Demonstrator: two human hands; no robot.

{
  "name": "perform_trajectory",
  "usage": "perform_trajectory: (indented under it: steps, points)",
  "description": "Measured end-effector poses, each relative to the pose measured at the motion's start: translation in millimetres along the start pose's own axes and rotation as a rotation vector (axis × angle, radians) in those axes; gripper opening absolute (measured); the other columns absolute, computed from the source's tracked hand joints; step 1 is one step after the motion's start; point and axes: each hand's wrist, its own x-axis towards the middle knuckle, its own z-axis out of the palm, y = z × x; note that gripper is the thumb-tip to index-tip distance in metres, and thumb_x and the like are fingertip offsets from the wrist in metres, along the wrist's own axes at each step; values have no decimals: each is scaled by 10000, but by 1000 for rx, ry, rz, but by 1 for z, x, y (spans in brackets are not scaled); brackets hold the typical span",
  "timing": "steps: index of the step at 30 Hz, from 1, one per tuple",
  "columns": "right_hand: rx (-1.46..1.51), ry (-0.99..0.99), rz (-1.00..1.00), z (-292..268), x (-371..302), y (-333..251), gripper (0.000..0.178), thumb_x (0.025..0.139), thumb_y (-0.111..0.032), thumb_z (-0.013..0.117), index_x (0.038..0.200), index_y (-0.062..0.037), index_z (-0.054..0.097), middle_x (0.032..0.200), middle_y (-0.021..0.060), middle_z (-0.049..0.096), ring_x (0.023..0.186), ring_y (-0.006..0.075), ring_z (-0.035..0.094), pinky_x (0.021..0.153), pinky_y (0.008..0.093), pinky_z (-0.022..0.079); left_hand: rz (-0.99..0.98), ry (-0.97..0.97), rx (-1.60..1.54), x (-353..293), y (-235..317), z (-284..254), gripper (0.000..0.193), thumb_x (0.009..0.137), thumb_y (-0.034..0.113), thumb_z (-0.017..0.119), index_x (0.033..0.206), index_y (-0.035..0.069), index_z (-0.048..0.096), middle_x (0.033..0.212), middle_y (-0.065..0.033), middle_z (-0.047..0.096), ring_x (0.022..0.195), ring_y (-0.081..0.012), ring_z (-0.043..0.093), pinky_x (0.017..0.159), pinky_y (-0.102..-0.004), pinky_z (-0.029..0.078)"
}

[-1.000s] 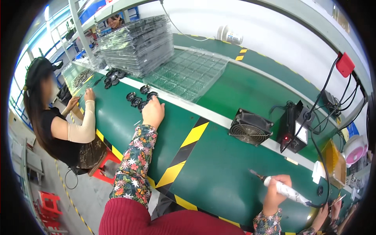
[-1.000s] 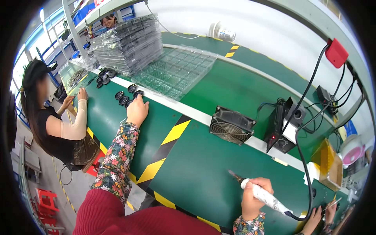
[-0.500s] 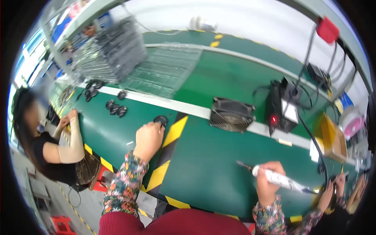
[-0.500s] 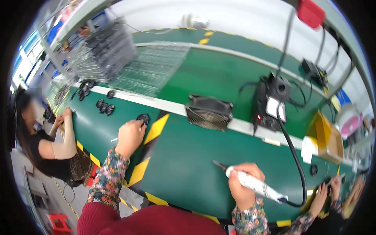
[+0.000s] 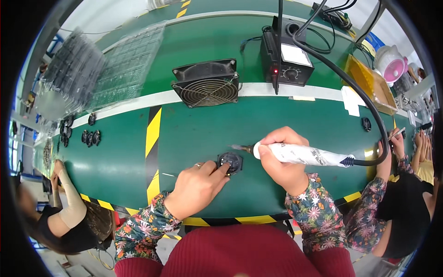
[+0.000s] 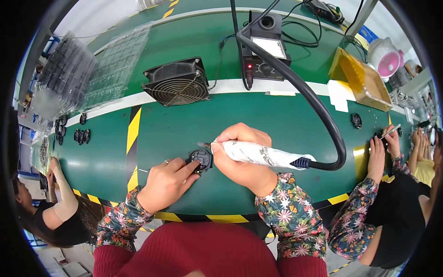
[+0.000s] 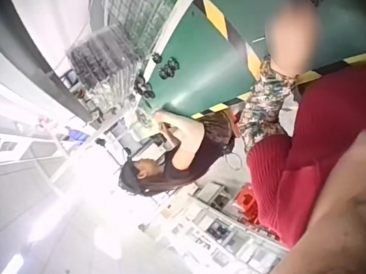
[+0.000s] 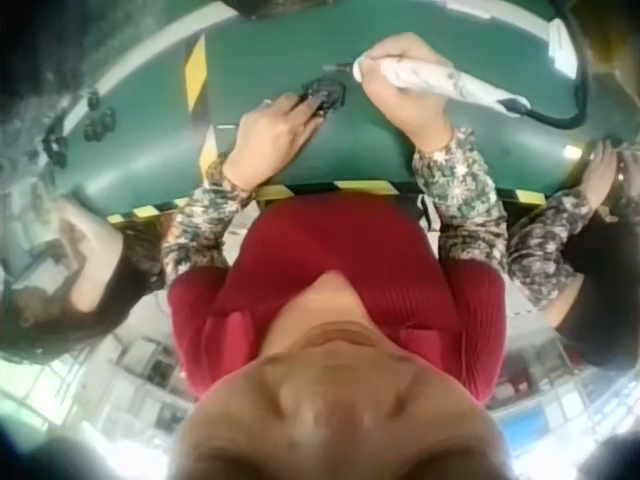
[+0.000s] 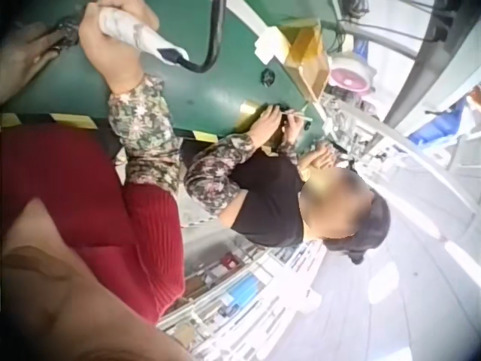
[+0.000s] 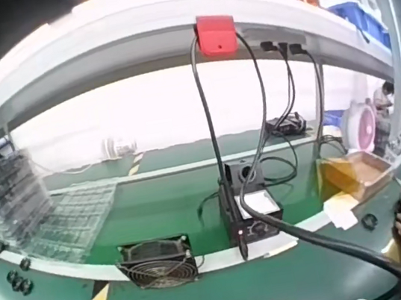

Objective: The person solders electronic components onto round device casings on an assembly line table using a soldering iron.

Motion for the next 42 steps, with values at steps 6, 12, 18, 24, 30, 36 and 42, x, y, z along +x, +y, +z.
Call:
perform_trajectory:
  steps: [6,12,18,24,30,36,42]
  points:
    - [17,-25,11,-1,-2,2,133,703,-36,697,722,-48,566,610,25,599,505,117,570,476,245,439,-66,145,-476,13,-3,-49,218,809,203,673,895,5,639,921,-128,589,645,-174,590,559,-271,479]
    - [-14,-97,38,-6,-2,-2,143,688,-51,705,705,-57,563,610,27,593,490,129,556,465,256,427,41,501,-873,25,-19,-43,343,894,297,554,731,-4,577,922,-174,594,622,-173,571,557,-265,451]
    - [-20,-123,59,-4,-2,-3,145,679,-50,708,697,-58,565,614,30,595,490,137,559,465,260,427,79,455,-807,27,-30,-3,442,875,457,564,740,36,564,708,-94,595,570,-217,576,499,-296,448]
    - [-38,-157,53,-6,0,-3,152,673,-48,710,698,-53,561,610,38,592,485,147,561,465,263,428,106,404,-742,25,-31,3,407,857,441,604,736,55,565,708,-67,591,543,-204,563,474,-287,437]
    - [-8,-156,56,-2,-1,-1,153,672,-52,711,698,-52,560,608,43,592,484,153,564,465,266,430,144,392,-730,25,-31,4,385,847,426,624,729,64,565,701,-61,577,530,-199,551,467,-290,429]
    - [-29,-161,66,-4,-4,-1,151,673,-54,711,696,-56,562,613,42,599,488,158,571,468,271,434,198,352,-689,24,-31,3,359,834,404,644,710,78,558,688,-45,566,519,-194,540,462,-290,418]
    - [-33,-130,110,-5,-12,0,152,679,-58,709,700,-62,558,619,39,604,494,158,575,476,275,437,161,380,-714,26,-30,4,344,842,372,639,694,75,550,669,-44,557,510,-194,539,460,-290,418]
